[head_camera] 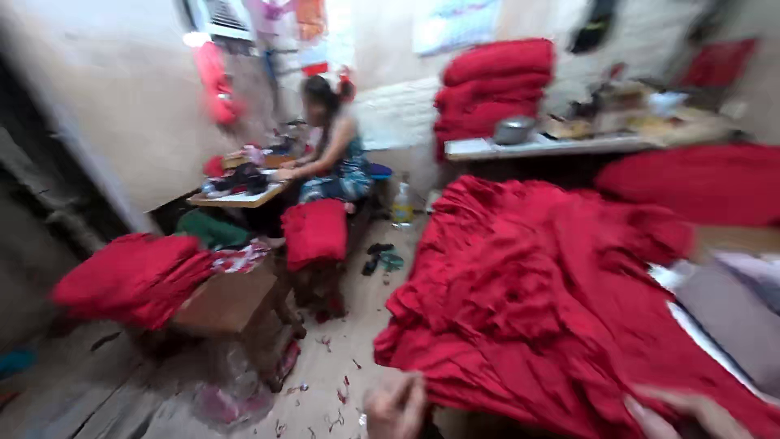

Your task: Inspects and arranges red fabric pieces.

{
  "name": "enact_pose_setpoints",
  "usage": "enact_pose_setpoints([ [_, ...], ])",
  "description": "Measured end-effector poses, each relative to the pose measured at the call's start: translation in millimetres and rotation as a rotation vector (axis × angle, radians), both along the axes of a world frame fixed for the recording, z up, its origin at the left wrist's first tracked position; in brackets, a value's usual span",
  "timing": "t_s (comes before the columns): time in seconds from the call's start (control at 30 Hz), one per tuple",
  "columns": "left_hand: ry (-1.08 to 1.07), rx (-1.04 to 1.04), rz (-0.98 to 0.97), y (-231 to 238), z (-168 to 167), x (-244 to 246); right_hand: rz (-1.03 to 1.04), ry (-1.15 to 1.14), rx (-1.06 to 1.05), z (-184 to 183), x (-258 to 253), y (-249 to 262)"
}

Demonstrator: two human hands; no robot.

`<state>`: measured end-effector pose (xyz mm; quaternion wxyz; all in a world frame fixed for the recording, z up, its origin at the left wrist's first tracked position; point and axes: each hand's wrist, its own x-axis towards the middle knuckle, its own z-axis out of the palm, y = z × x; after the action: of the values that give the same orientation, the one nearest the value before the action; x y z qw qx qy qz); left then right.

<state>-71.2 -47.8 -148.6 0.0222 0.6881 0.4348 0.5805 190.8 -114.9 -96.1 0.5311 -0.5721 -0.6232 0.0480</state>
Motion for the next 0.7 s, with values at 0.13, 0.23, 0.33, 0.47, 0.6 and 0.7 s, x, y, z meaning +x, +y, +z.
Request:
enact_pose_setpoints([
  [0.13, -0.037, -0.047, 0.004, 8, -15, -28, -0.16, 0.411, 0.222, -18, 36, -5],
  [0.23, -0.109, -0.002, -0.158, 25, -23, -35, -0.22, 0.651, 0.239, -24, 58, -6],
  [0.33, -0.184, 0.024, -0.334, 33, 1, -7, -0.321, 0.6, 0.157, -30, 72, -12],
  [0.47, -0.081, 0.101, -0.482, 30, 43, 54, -0.592, 0.134, 0.064, -28, 68, -19],
  [0.6, 0.126, 0.114, -0.538, 30, 63, 103, -0.364, 0.071, 0.086, -16, 29, -11],
  [0.7, 0.337, -0.003, -0.532, 43, 61, 125, -0.218, -0.033, -0.004, -25, 0, 5],
])
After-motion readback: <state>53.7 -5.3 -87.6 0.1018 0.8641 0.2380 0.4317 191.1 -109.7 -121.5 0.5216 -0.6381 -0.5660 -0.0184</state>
